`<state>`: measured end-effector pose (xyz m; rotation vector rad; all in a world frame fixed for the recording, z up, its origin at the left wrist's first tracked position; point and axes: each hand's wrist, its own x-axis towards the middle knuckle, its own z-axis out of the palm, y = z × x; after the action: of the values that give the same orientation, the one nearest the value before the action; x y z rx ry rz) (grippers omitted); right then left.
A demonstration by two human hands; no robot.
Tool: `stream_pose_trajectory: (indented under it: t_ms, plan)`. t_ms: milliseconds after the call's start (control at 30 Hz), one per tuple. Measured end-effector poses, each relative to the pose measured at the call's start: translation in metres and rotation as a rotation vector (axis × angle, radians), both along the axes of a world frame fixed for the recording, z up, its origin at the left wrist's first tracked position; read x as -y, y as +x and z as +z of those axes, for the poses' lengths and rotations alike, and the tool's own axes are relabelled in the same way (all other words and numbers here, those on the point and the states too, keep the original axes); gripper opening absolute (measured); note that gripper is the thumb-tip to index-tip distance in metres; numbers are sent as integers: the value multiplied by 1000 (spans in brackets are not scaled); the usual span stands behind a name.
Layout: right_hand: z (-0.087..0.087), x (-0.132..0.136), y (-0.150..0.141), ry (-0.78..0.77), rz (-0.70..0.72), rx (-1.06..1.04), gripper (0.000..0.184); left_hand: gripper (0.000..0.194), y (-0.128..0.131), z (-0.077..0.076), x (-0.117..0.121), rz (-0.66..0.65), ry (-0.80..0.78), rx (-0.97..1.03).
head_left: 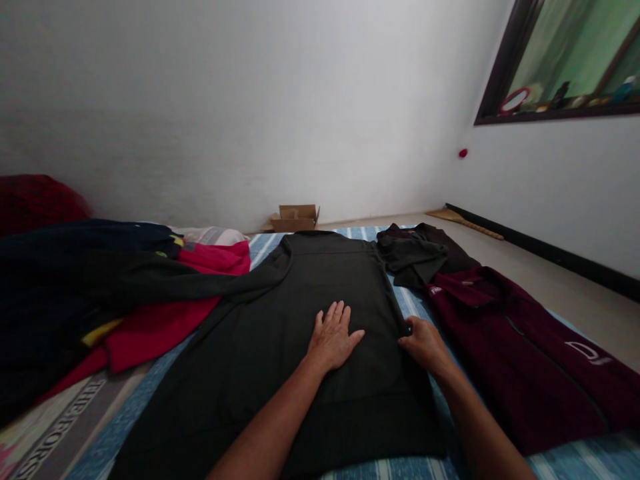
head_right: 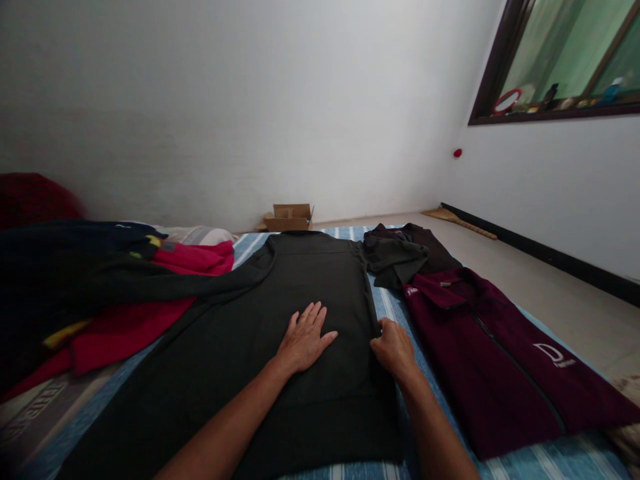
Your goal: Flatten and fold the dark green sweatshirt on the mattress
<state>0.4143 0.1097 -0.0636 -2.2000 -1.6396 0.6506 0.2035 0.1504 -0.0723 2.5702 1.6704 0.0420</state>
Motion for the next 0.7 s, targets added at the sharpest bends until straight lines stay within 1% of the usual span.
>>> stream_pose_trajectory:
  t_ms: [133,200,400,567,700]
  plan:
    - [5,2,-1,-58,1,68,14,71,0,0,0,5,-6,-6]
    - [6,4,-1,-76,14,89,11,71,1,0,-1,6,-7,-8]
    - [9,6,-2,-95,40,88,14,71,1,0,-1,4,0,-10]
    - [12,8,-11,-77,15,180,20,70,1,1,-1,8,2,-14]
    - [15,10,-20,-76,-1,213,23,71,0,1,0,5,7,-12]
